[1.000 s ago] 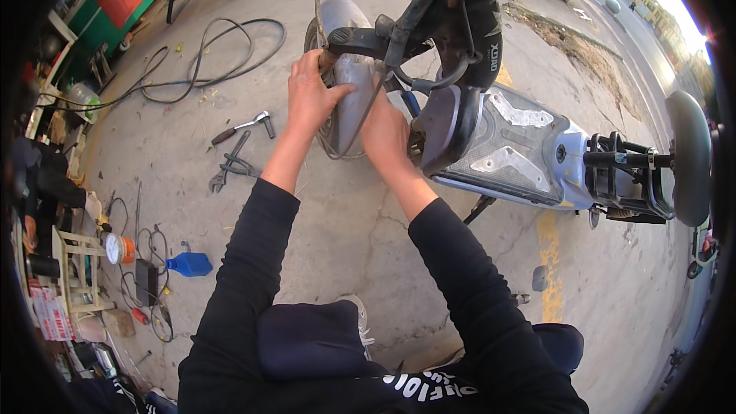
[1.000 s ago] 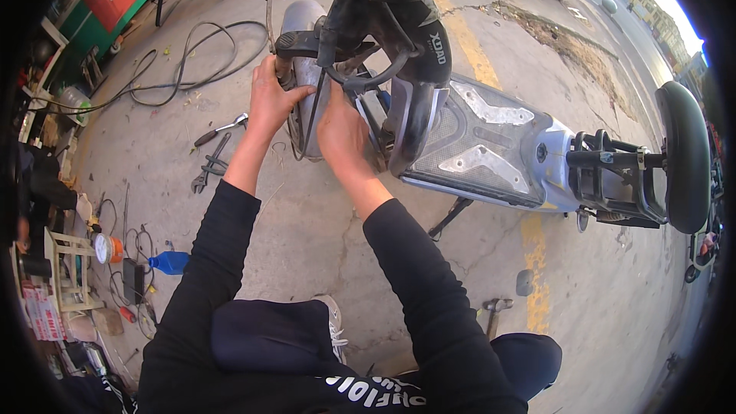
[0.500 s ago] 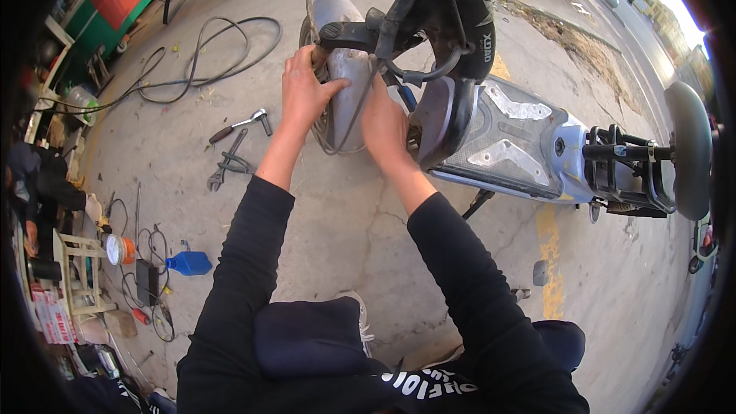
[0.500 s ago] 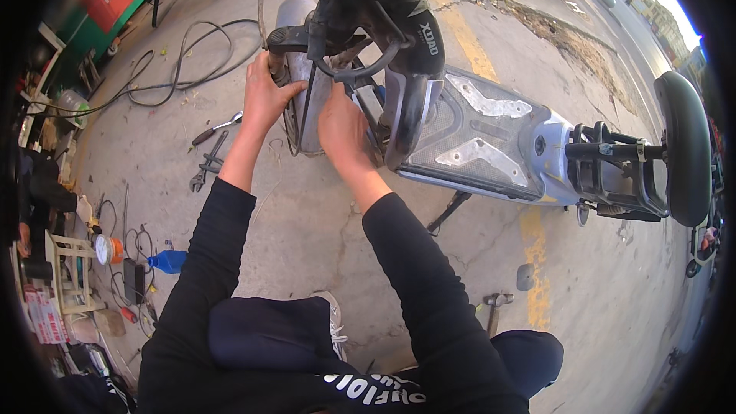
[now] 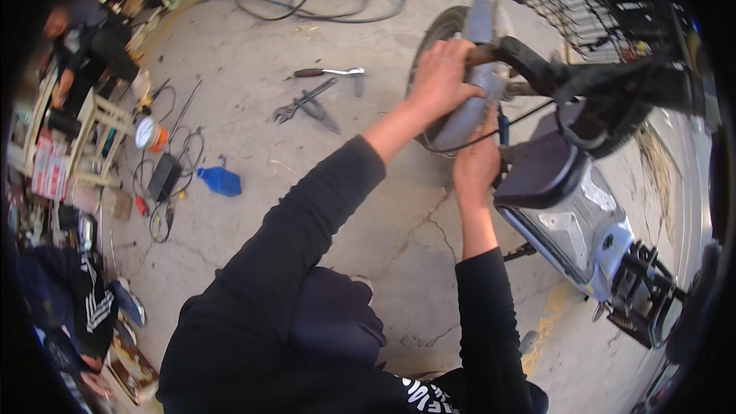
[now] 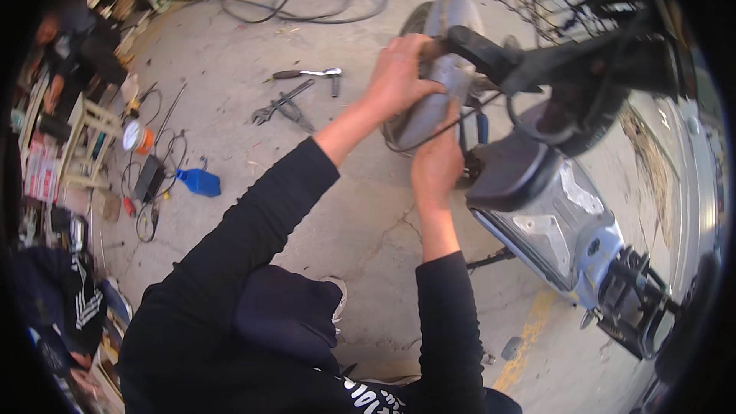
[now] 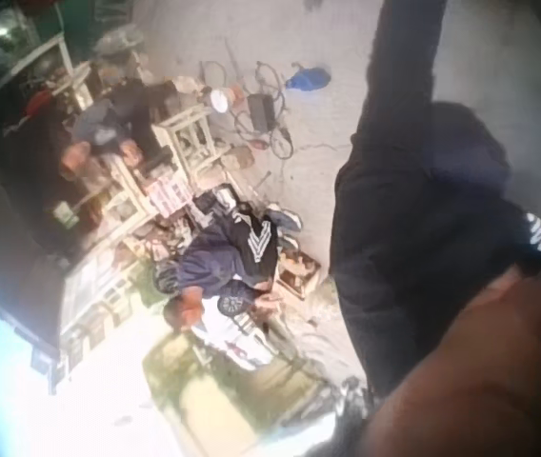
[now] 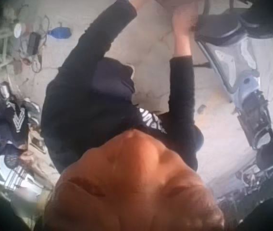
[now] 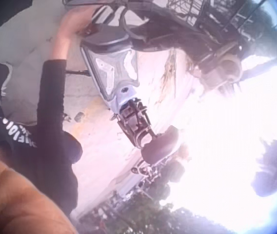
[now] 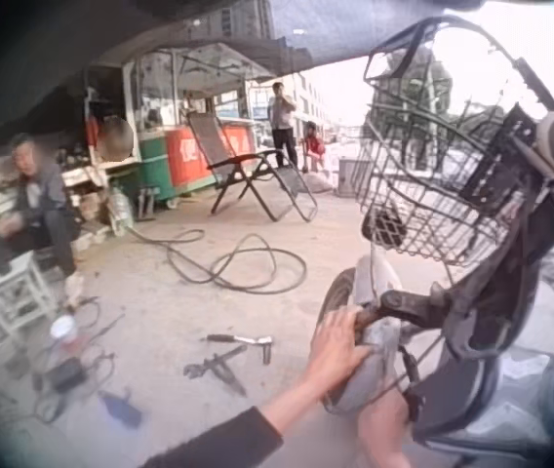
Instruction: The person works on the front wheel area of a silver scooter, using a wrench to tighten or adjust components near the brake assembly. The person then moves to the rear of the scooter and uses a hammer to tap a part near the seat.
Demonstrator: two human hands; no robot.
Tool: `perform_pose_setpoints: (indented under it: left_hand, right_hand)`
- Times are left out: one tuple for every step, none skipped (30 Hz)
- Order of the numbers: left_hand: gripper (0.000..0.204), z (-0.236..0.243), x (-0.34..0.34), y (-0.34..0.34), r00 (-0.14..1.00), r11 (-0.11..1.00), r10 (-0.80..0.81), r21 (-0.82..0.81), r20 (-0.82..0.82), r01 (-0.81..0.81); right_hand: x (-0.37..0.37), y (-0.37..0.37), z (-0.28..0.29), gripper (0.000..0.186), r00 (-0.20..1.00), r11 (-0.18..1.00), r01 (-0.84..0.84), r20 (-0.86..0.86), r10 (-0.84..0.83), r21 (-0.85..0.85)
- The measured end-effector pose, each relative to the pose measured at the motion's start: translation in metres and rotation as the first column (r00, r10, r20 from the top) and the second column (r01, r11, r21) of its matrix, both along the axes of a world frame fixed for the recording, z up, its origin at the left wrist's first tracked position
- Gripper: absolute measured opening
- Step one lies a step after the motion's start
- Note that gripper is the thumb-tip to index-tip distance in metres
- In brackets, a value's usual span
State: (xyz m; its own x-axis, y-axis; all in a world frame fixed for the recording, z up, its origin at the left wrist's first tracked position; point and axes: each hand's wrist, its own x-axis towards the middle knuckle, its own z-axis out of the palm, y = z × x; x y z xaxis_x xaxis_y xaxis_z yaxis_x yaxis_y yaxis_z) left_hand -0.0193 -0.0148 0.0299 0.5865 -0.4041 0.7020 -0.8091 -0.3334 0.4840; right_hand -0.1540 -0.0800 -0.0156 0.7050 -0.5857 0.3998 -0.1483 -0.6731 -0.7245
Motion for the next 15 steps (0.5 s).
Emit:
perform_pose_setpoints:
  left_hand:
    - [0.068,-0.001,-0.002,-0.004,1.000,1.000,0.020,0.000,0.020,-0.020]
    - [0.070,-0.001,-0.005,-0.007,1.000,1.000,0.009,-0.014,-0.003,-0.009]
    - [0.070,-0.003,-0.005,-0.007,1.000,0.999,0.006,-0.040,0.009,-0.006]
    - [0.069,-0.007,-0.005,-0.003,1.000,0.998,0.003,-0.062,0.018,-0.002]
    - [0.069,-0.012,-0.006,-0.006,1.000,0.997,-0.008,-0.072,-0.003,0.007]
    - [0.069,-0.013,-0.003,-0.003,1.000,0.997,-0.006,-0.074,-0.011,0.005]
    - [0.070,-0.011,-0.003,0.001,1.000,0.998,0.014,-0.062,0.012,-0.013]
    - [0.070,-0.011,-0.002,-0.001,0.999,0.997,0.020,-0.070,0.026,-0.018]
    - [0.070,-0.013,0.000,0.002,0.997,0.995,0.048,-0.089,0.053,-0.043]
    - [0.070,-0.018,0.000,0.002,0.995,0.993,0.067,-0.102,0.070,-0.060]
    - [0.070,-0.020,0.000,-0.001,0.996,0.993,0.069,-0.104,0.062,-0.063]
    - [0.071,-0.020,-0.001,-0.007,0.996,0.992,0.064,-0.108,0.057,-0.058]
    - [0.072,-0.021,-0.002,-0.012,0.995,0.993,0.080,-0.097,0.065,-0.073]
    - [0.073,-0.021,0.000,-0.013,0.995,0.993,0.079,-0.097,0.062,-0.072]
    - [0.073,-0.022,0.000,-0.013,0.995,0.993,0.076,-0.096,0.058,-0.070]
  right_hand:
    - [0.006,-0.007,-0.005,0.051,0.998,0.999,0.030,0.052,-0.029,-0.021]
    - [0.013,-0.024,-0.008,0.050,0.998,0.995,0.064,0.028,-0.062,-0.082]
    - [0.018,-0.031,-0.001,0.049,0.998,0.995,0.065,-0.012,-0.066,-0.082]
    - [0.019,-0.032,0.007,0.047,0.996,0.995,0.066,-0.056,-0.070,-0.081]
    - [0.018,-0.038,0.007,0.048,0.995,0.993,0.058,-0.069,-0.065,-0.101]
    - [0.019,-0.033,0.009,0.048,0.996,0.993,0.040,-0.069,-0.048,-0.112]
    - [0.014,-0.020,0.014,0.048,0.996,0.994,0.011,-0.089,-0.020,-0.106]
    - [0.007,-0.012,0.018,0.048,0.993,0.992,-0.005,-0.115,-0.010,-0.122]
    - [0.004,-0.005,0.017,0.048,0.988,0.996,-0.023,-0.155,0.010,-0.083]
    - [0.008,-0.007,0.011,0.048,0.992,0.995,-0.019,-0.123,0.006,-0.102]
    - [0.013,-0.011,0.018,0.048,0.990,0.994,-0.010,-0.138,-0.005,-0.109]
    - [0.017,-0.018,0.024,0.048,0.988,0.993,0.006,-0.150,-0.024,-0.119]
    - [0.027,-0.035,0.019,0.048,0.996,0.988,-0.019,-0.088,0.005,-0.153]
    - [0.036,-0.041,0.024,0.048,0.999,0.981,-0.042,-0.020,0.039,-0.189]
    - [0.038,-0.044,0.024,0.048,0.997,0.990,-0.044,-0.075,0.034,-0.138]
